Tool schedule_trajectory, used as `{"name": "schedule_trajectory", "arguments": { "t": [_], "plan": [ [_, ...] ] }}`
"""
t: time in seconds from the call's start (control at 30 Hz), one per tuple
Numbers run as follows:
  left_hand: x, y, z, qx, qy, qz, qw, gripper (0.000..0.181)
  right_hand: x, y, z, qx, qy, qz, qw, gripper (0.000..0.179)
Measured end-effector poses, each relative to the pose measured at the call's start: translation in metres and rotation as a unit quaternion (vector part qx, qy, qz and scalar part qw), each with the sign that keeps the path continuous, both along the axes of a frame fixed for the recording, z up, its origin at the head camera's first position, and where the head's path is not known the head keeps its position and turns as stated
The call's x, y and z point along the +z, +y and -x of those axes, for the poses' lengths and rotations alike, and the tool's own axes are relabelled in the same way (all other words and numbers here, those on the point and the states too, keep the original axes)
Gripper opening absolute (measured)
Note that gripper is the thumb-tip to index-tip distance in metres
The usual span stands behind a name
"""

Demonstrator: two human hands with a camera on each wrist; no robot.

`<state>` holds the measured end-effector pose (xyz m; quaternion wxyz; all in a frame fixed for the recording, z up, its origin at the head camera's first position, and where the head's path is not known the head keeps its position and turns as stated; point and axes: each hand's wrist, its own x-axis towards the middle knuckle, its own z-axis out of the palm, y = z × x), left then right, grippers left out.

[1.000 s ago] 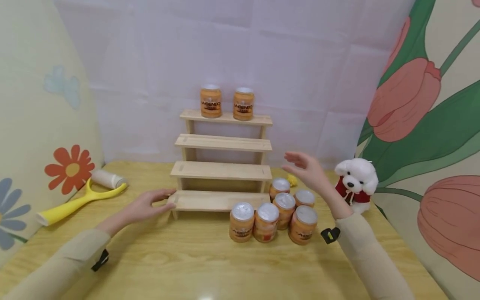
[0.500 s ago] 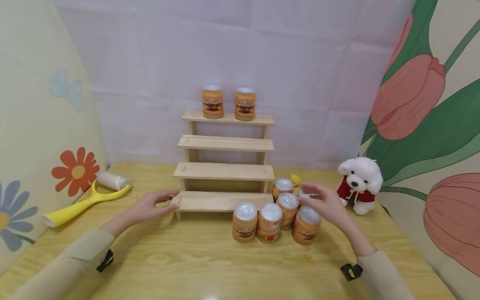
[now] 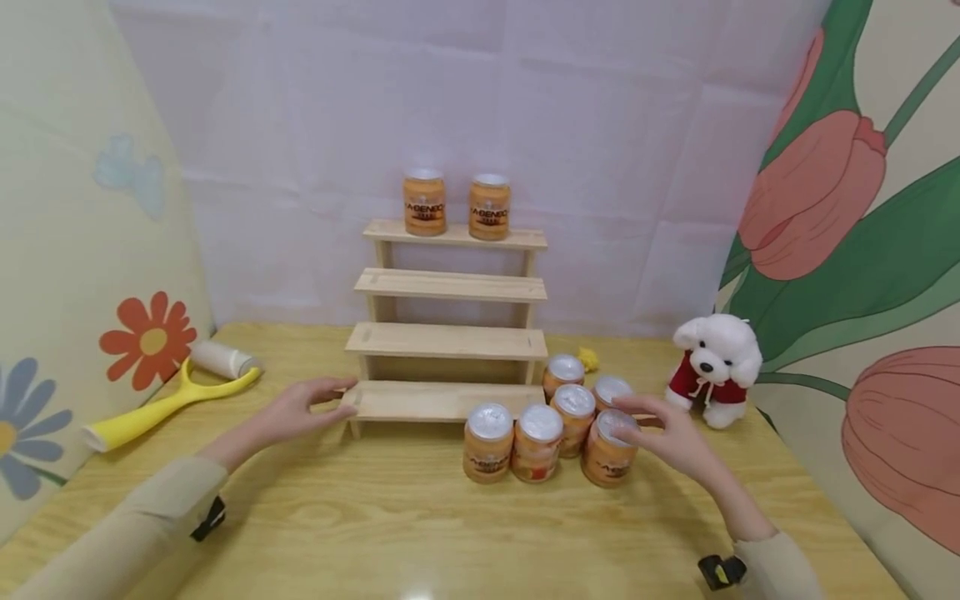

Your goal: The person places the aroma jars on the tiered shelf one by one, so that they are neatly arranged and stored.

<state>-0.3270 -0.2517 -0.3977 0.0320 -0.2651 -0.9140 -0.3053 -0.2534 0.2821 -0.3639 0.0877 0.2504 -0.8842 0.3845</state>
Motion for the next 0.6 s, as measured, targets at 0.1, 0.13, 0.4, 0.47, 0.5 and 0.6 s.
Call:
{"name": "schedule_trajectory", "arguments": {
  "t": [0.1, 0.13, 0.4, 0.47, 0.5, 0.6],
  "plan": [
    [-0.001, 0.000, 0.001, -0.002, 0.001, -0.001, 1.0000, 0.061, -0.001, 0.003, -0.002, 0.015, -0.035, -0.007, 0.9992, 0.039],
    [-0.001, 0.000, 0.001, -0.002, 0.002, -0.002, 1.0000, 0.060, -0.001, 0.004, -0.003, 0.018, -0.045, -0.010, 0.9988, 0.041],
    [0.000, 0.001, 0.000, 0.001, 0.001, -0.001, 1.0000, 0.061, 0.002, 0.000, -0.008, -0.026, -0.039, -0.048, 0.9977, 0.047],
    [0.000, 0.002, 0.000, 0.000, 0.001, -0.001, 1.0000, 0.061, 0.002, -0.003, -0.009, -0.041, -0.039, -0.054, 0.9969, 0.049],
    [0.000, 0.002, 0.001, 0.000, 0.001, -0.001, 1.0000, 0.061, 0.001, -0.004, -0.009, -0.046, -0.039, -0.054, 0.9967, 0.050],
    [0.000, 0.002, 0.001, -0.001, 0.002, 0.000, 1.0000, 0.060, -0.001, -0.008, -0.011, -0.055, -0.029, -0.052, 0.9967, 0.050]
  ]
}}
